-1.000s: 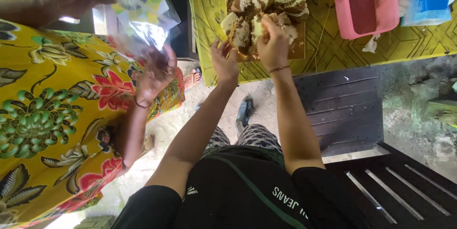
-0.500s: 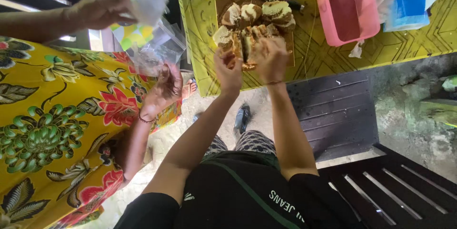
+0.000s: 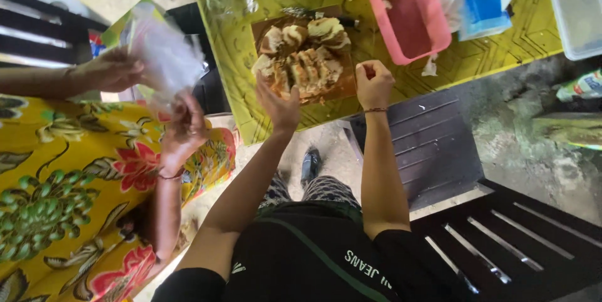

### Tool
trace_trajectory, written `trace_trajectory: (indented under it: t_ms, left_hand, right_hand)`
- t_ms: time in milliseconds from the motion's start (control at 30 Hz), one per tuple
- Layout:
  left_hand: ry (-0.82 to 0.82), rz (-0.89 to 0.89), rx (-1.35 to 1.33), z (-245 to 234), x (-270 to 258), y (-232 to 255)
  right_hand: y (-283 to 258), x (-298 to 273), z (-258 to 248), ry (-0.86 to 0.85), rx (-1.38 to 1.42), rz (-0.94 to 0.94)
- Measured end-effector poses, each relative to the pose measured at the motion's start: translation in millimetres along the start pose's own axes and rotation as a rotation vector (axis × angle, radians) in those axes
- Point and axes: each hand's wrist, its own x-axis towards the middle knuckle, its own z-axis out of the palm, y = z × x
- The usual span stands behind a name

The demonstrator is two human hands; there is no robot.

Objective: The person picks up pieces of cake and bread from a wooden board on a table and places them into small plastic bags, then places a larger cake into a cardboard box and closes it.

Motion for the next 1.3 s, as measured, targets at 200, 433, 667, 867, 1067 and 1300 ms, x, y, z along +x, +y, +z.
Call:
trace_trajectory:
  t_ms: [200,433,667,867,1067,1300]
  left_hand:
    - [-0.076,-0.055,0.068,-6,20,34]
    - [-0.211,-0.101,-0.025,9,70,65]
    - [-0.262,0.025,-0.051,34,108,62]
    - [-0.363,-0.004,-0.109,52,128,76]
    - [-0.277,0.018,-0.186,101,141,80]
    - [-0.488,-0.273,-0.24,179,137,106]
  right_hand:
    - [-6,18,2,0.061,0.051,0.06]
    - [-16,42,10,0.083,0.058,0.074]
    - [-10,83,-11,0.241,0.056,0.045]
    - [-5,108,-28,0.304,0.136,0.163]
    - [35,163,-17,0.201,-0.012,0.168]
    - [74,205,14,-0.078,-0.296,0.17]
